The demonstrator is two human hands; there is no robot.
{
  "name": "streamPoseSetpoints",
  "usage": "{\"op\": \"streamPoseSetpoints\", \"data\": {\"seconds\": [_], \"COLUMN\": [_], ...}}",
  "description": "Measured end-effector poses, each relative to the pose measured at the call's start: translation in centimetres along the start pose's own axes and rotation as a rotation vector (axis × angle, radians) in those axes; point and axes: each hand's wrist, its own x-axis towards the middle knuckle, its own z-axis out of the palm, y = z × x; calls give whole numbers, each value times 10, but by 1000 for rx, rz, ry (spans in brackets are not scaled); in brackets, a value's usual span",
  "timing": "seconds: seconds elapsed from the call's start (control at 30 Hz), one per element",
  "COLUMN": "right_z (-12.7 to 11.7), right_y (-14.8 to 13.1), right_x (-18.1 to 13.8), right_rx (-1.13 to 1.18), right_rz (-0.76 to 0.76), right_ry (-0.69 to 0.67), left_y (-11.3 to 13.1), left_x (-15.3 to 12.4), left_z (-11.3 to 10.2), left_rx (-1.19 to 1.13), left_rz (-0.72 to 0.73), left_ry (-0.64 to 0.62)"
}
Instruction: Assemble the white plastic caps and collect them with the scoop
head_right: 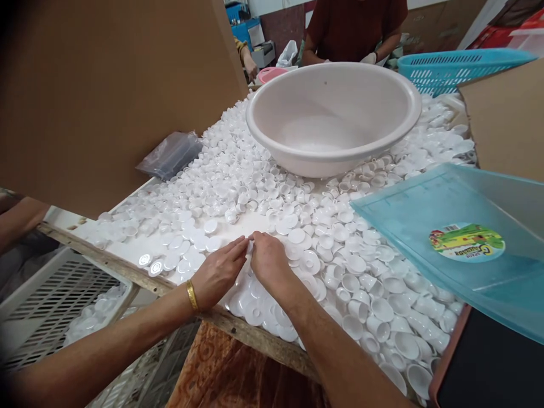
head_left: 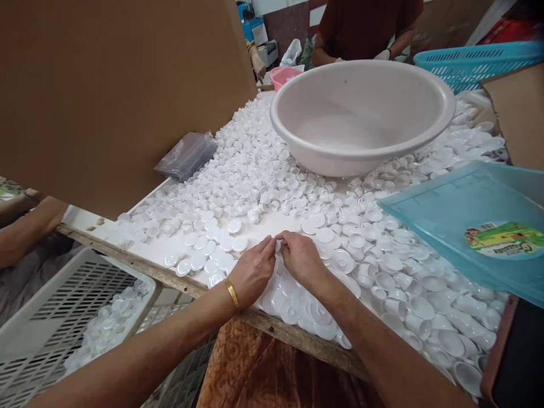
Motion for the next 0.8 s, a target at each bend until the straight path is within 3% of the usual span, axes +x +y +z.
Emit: {"op": "streamPoseSetpoints", "data": {"seconds": [0.17,0.33,0.43,0.53,0.67,0.73,0.8], "right_z": [-3,-2,0,-2,-20,-30,-38], "right_y": [-3,1,-1,-6,-4,1,4], "right_x": [1,-1,-5,-9,-9,-7,-5], "right_rx": [-47,24,120,158,-84,-240,-335], "right_rz": [19,25,7,-43,-91,-89,-93], "right_ry": [-7,-14,-84,-153,67,191,226], "left_y": [1,-5,-8,-10,-18,-27,-38], "left_x": [2,-1,-12,-29,-41,-32,-12], "left_z": [5,5,0,-12,-31,-35,-34], "left_rx": [41,-15,-19,91,221,226,218], "left_rz": [7,-14,-56,-37,-167,-283,-375], "left_ry": [27,159,212,180,166,178,151]}}
